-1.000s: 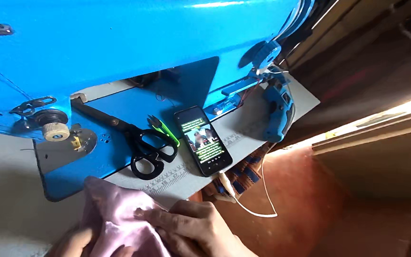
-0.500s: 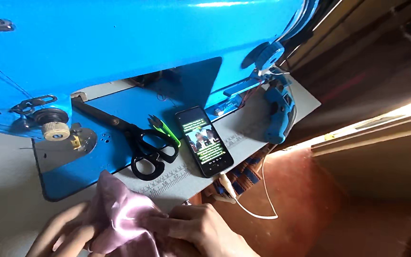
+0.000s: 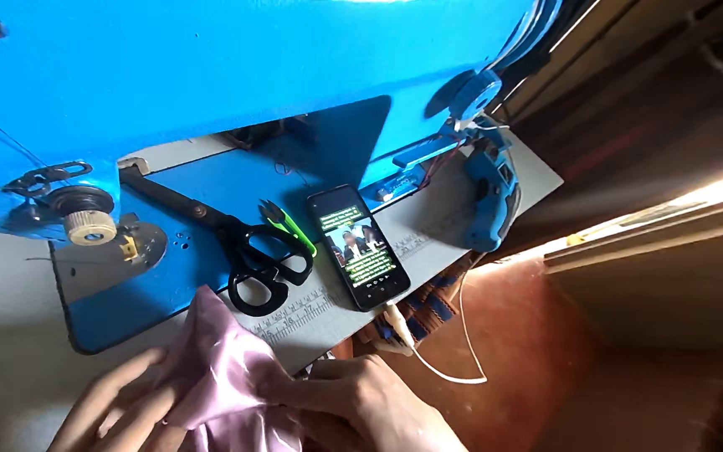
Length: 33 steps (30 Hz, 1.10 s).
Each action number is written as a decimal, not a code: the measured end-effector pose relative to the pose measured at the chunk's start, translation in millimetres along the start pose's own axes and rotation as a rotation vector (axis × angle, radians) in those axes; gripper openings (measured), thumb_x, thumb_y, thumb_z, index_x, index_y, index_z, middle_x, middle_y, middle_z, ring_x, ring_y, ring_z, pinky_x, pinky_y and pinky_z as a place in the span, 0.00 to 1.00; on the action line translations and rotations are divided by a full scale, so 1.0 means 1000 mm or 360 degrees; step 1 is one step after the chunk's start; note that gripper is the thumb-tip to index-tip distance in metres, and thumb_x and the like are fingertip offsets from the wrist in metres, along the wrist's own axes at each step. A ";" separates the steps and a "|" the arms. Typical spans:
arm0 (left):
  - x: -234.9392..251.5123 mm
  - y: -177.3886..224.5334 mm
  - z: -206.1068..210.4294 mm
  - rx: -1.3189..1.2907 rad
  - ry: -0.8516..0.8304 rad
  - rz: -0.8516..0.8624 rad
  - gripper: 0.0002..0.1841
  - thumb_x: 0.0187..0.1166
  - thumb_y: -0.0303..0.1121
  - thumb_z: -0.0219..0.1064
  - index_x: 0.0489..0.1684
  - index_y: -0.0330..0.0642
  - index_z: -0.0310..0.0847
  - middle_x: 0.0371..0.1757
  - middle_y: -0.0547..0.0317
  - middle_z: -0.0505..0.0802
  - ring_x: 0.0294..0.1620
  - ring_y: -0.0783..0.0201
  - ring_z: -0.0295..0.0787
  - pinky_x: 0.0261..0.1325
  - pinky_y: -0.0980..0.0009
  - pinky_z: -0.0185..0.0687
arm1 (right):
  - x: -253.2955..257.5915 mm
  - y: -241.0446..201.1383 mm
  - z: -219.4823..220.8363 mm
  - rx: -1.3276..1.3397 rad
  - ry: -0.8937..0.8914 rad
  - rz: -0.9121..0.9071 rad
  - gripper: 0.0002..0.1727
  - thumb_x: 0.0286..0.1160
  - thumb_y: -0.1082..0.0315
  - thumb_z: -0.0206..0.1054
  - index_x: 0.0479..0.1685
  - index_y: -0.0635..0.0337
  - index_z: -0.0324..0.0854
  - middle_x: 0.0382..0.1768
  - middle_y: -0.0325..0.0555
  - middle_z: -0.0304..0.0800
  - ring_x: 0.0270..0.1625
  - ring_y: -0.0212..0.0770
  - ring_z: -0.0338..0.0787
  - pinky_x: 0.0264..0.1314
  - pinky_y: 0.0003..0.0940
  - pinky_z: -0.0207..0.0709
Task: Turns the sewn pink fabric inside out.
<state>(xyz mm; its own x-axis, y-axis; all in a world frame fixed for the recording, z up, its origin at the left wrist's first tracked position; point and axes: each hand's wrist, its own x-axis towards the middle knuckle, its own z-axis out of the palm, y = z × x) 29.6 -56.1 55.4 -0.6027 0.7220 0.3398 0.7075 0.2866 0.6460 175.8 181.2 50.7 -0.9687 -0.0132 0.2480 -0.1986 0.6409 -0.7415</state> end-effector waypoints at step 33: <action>-0.001 0.011 0.006 -0.0126 0.0176 0.0003 0.16 0.86 0.38 0.66 0.43 0.28 0.82 0.36 0.46 0.90 0.43 0.73 0.88 0.50 0.79 0.82 | 0.005 -0.006 0.005 0.0209 0.0034 0.0013 0.16 0.84 0.66 0.62 0.62 0.51 0.91 0.29 0.45 0.90 0.26 0.39 0.86 0.27 0.35 0.79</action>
<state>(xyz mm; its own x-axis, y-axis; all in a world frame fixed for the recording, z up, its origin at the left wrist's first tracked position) 40.5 -49.9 57.9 -0.6416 0.6472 0.4116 0.6799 0.2315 0.6958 170.9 173.4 53.3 -0.9672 0.0086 0.2538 -0.2101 0.5347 -0.8185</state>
